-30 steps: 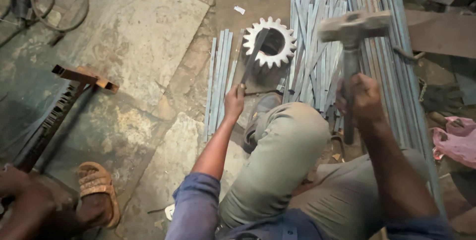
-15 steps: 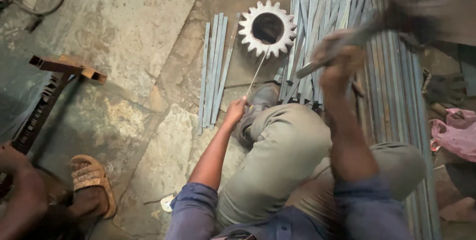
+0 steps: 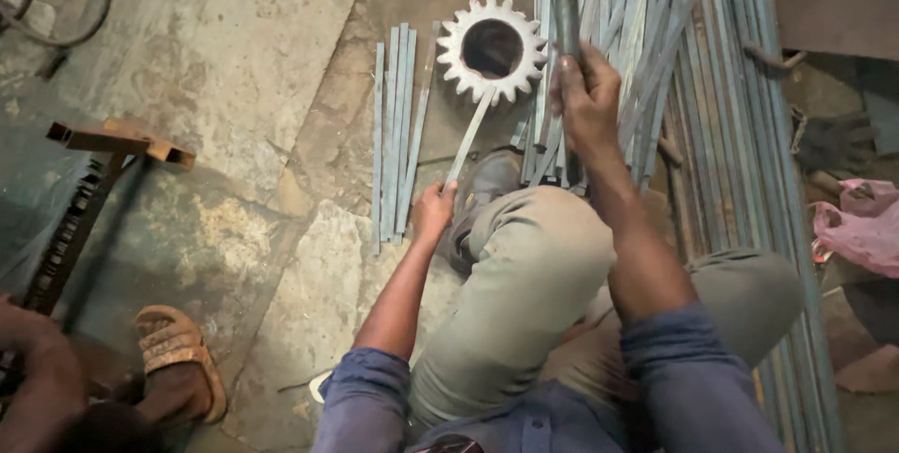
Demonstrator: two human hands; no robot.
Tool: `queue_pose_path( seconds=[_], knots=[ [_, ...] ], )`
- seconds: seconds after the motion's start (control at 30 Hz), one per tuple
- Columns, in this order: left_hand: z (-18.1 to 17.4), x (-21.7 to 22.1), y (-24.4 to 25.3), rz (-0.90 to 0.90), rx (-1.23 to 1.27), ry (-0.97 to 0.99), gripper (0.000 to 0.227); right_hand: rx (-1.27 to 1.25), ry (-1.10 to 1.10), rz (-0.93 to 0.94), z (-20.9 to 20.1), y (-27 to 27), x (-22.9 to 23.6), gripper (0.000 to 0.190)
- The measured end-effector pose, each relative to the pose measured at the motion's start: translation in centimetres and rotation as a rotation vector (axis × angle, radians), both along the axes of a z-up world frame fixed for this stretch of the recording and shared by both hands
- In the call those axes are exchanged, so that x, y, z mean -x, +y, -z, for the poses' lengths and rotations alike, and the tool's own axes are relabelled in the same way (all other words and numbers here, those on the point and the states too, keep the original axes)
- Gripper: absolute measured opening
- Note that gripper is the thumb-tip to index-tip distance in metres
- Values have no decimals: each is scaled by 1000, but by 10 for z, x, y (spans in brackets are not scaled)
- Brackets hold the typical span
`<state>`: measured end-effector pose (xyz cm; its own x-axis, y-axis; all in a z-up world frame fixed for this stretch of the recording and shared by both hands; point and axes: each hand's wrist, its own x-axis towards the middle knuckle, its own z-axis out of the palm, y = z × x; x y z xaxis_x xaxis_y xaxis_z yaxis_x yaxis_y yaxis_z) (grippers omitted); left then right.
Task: The person sits on the floor and repeatedly hammers thin metal rods against a large white gear-like object. Sparks fly during the hammering process. The person handles the rods one by one, striking them against the gear and then placing them aside.
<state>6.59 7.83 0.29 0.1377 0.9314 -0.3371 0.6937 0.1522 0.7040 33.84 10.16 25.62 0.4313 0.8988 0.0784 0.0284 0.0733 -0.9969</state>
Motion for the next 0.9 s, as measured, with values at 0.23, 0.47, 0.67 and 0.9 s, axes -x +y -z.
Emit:
queue_pose_path(
  seconds=[0.23, 0.47, 0.67, 0.9],
  knots=[
    [-21, -5, -5, -13, -62, 57, 47, 230, -341, -12, 121, -22, -1, 39],
    [-9, 1, -5, -64, 190, -110, 46, 619, -393, 93, 263, -72, -24, 44],
    [-26, -57, 91, 69, 149, -793, 41, 782, -388, 24, 259, -76, -35, 48],
    [-73, -90, 111, -29, 677, -900, 31, 473, -24, -209, 245, -123, -22, 64]
  ],
)
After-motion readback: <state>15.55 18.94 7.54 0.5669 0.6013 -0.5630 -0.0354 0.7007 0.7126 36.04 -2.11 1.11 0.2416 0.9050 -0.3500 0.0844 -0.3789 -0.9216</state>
